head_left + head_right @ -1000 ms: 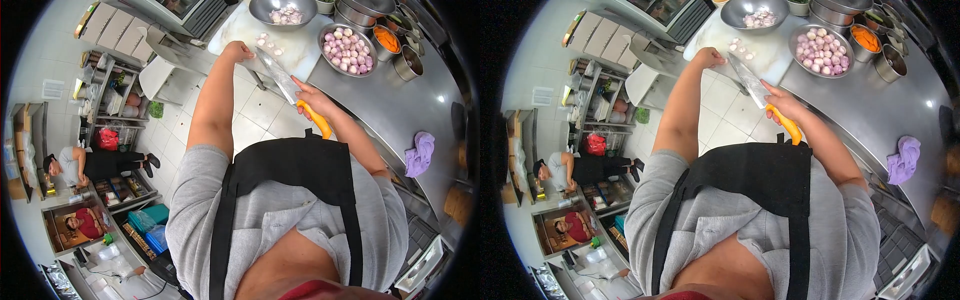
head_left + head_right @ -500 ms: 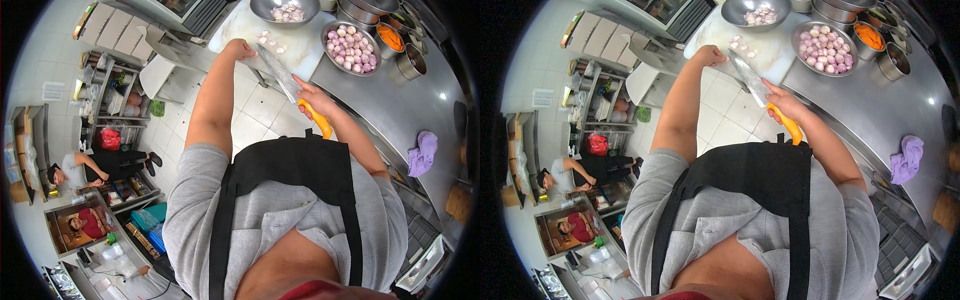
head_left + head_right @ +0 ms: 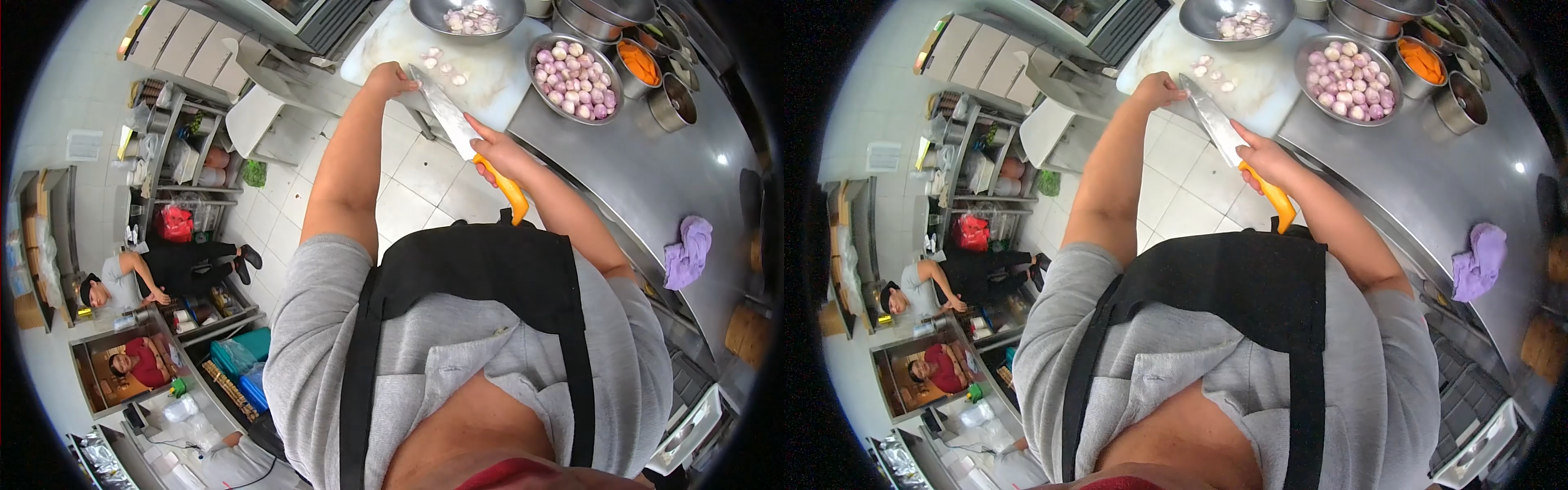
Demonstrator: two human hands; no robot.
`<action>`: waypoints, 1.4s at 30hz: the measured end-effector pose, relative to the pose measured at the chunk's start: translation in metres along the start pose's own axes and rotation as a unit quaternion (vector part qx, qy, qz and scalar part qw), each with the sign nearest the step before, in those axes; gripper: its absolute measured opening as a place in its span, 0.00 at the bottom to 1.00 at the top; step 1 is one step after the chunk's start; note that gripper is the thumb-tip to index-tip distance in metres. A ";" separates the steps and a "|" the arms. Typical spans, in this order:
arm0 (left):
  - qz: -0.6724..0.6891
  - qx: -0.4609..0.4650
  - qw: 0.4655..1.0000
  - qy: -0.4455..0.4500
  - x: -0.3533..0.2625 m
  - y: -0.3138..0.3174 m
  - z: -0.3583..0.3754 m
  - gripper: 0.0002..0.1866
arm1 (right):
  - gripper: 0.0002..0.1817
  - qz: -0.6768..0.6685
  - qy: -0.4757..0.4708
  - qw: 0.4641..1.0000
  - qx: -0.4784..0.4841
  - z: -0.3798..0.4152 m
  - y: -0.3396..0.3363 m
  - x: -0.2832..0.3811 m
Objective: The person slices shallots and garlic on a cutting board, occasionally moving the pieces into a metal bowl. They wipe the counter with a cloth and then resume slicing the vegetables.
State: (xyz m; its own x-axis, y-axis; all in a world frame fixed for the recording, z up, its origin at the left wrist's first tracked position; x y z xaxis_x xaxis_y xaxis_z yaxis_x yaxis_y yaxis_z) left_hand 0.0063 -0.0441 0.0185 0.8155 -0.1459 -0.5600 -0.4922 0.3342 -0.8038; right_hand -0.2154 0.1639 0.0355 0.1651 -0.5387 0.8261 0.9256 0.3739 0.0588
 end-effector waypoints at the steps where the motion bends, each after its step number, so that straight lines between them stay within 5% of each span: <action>1: -0.013 -0.008 1.000 0.014 0.000 0.000 0.001 0.22 | 0.31 0.021 0.008 1.000 -0.007 0.002 0.000 0.000; 21: -0.023 -0.081 0.995 0.048 0.011 0.001 0.003 0.20 | 0.30 0.072 0.045 0.996 0.026 0.026 -0.015 0.011; 39: 0.090 0.069 0.993 0.018 -0.003 -0.001 0.000 0.13 | 0.29 0.032 0.005 0.998 -0.051 0.029 -0.021 -0.001; 42: 0.094 -0.008 0.995 0.009 0.000 -0.001 0.001 0.15 | 0.29 0.013 0.000 0.999 -0.030 0.023 -0.021 -0.007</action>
State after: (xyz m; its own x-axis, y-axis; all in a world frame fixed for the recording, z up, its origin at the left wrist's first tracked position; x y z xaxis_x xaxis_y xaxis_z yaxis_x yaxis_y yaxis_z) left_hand 0.0070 -0.0438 0.0200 0.7021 -0.0995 -0.7051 -0.6412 0.3422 -0.6868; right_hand -0.2440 0.1773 0.0412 0.1897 -0.5302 0.8264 0.9395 0.3424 0.0040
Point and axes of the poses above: each hand's wrist, its own z-axis away from the middle knuckle, its own y-axis out of the palm, x = y × z, the point moved 2 cm from there along -z, towards the middle knuckle, and after that the axes turned 4 degrees about y, right-handed, at the moved point
